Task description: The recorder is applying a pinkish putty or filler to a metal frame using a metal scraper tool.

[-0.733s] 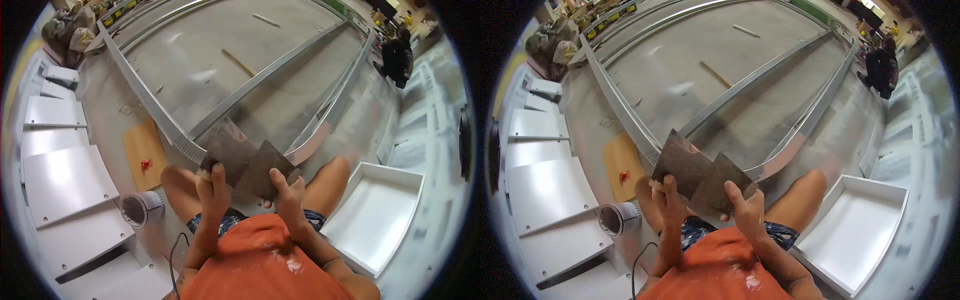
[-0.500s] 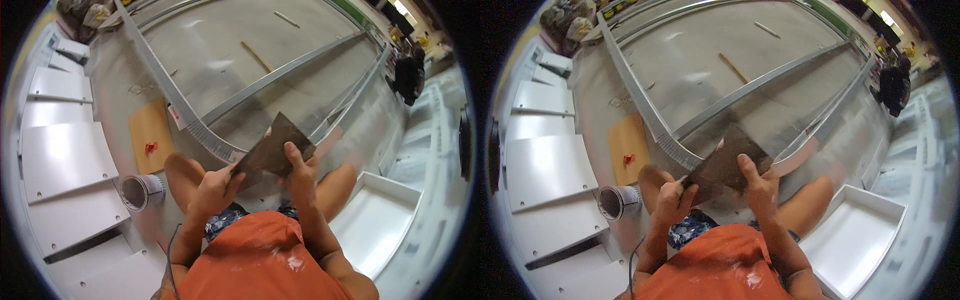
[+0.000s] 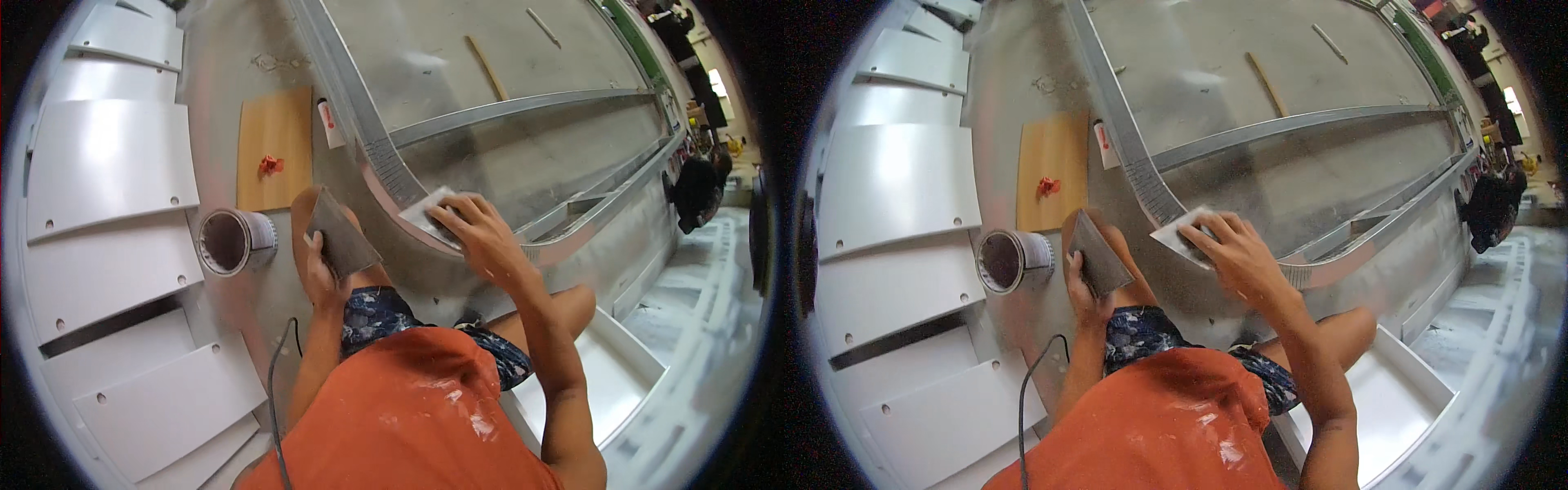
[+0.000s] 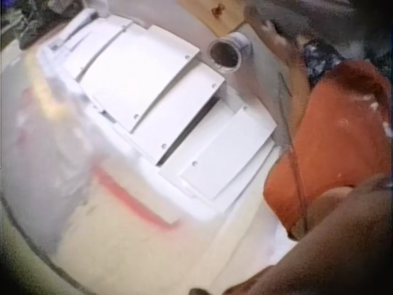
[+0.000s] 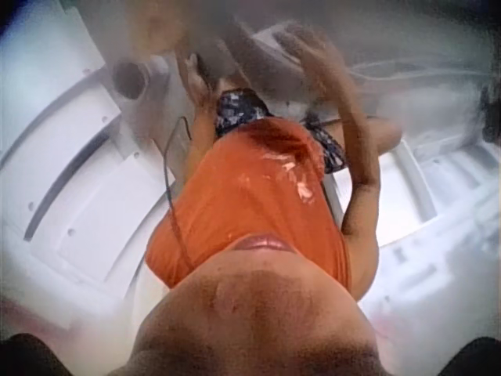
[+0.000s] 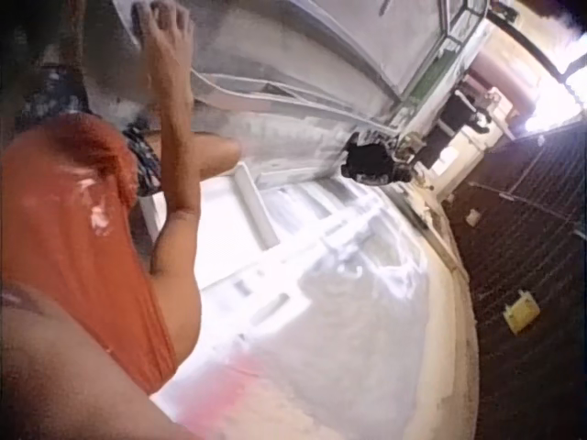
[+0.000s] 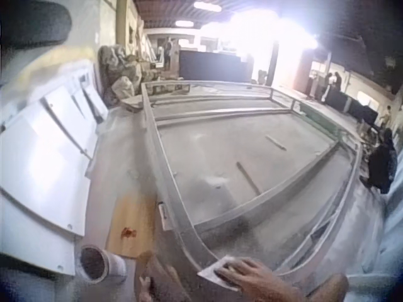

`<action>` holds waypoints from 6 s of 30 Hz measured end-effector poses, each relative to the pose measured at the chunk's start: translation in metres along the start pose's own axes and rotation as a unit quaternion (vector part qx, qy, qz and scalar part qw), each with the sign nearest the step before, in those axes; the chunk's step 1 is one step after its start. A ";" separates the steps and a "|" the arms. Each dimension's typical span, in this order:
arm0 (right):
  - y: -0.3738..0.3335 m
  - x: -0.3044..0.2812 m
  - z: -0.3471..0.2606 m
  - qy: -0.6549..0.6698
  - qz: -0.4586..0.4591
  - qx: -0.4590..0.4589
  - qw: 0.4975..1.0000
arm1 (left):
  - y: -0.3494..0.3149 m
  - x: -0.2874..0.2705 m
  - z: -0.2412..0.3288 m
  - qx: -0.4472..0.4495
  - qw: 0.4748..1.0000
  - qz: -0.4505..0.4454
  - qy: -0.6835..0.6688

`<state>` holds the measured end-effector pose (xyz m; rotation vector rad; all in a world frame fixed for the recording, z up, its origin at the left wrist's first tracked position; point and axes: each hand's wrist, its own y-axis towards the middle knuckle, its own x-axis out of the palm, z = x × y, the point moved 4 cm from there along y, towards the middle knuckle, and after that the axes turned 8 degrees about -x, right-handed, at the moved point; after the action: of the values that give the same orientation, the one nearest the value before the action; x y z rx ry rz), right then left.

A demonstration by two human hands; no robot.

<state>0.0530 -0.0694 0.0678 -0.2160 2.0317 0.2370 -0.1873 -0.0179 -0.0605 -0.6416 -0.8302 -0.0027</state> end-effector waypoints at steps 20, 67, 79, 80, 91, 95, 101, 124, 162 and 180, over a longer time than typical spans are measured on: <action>0.010 0.014 0.024 -0.198 -0.090 -0.138 0.966 | 0.008 -0.008 -0.011 -0.051 0.994 -0.057 -0.083; -0.082 0.002 0.026 0.440 0.415 0.211 0.768 | -0.072 0.151 -0.038 -0.168 0.968 -0.182 0.029; -0.048 0.031 0.064 0.842 0.316 0.045 0.434 | -0.081 0.150 -0.039 -0.118 0.977 -0.156 0.088; -0.065 0.012 0.047 0.698 0.449 0.180 0.528 | -0.081 0.150 -0.036 -0.107 0.986 -0.118 0.050; -0.057 -0.043 -0.008 0.461 0.491 0.269 0.688 | -0.075 0.157 -0.009 0.206 0.844 -0.193 0.455; -0.059 -0.077 0.008 0.355 0.519 0.276 0.727 | -0.086 0.161 -0.006 0.273 0.647 -0.371 0.607; -0.091 -0.070 -0.013 0.066 0.517 0.036 0.853 | -0.069 0.140 -0.030 -0.164 0.977 -0.135 -0.018; -0.080 -0.060 0.009 0.536 0.274 -0.027 0.798 | -0.098 0.151 -0.062 -0.438 0.815 -0.298 -0.236; -0.162 -0.035 -0.027 0.481 0.524 0.299 0.636 | -0.088 0.172 -0.080 0.243 0.820 -0.211 0.474; -0.229 -0.023 0.003 -0.087 0.111 0.331 0.933 | -0.034 0.090 -0.060 0.032 0.931 -0.134 0.338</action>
<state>0.1244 -0.2882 0.0695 0.4434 1.8449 -0.2880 -0.0928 -0.0558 -0.0100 -0.4152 -0.2397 -0.4221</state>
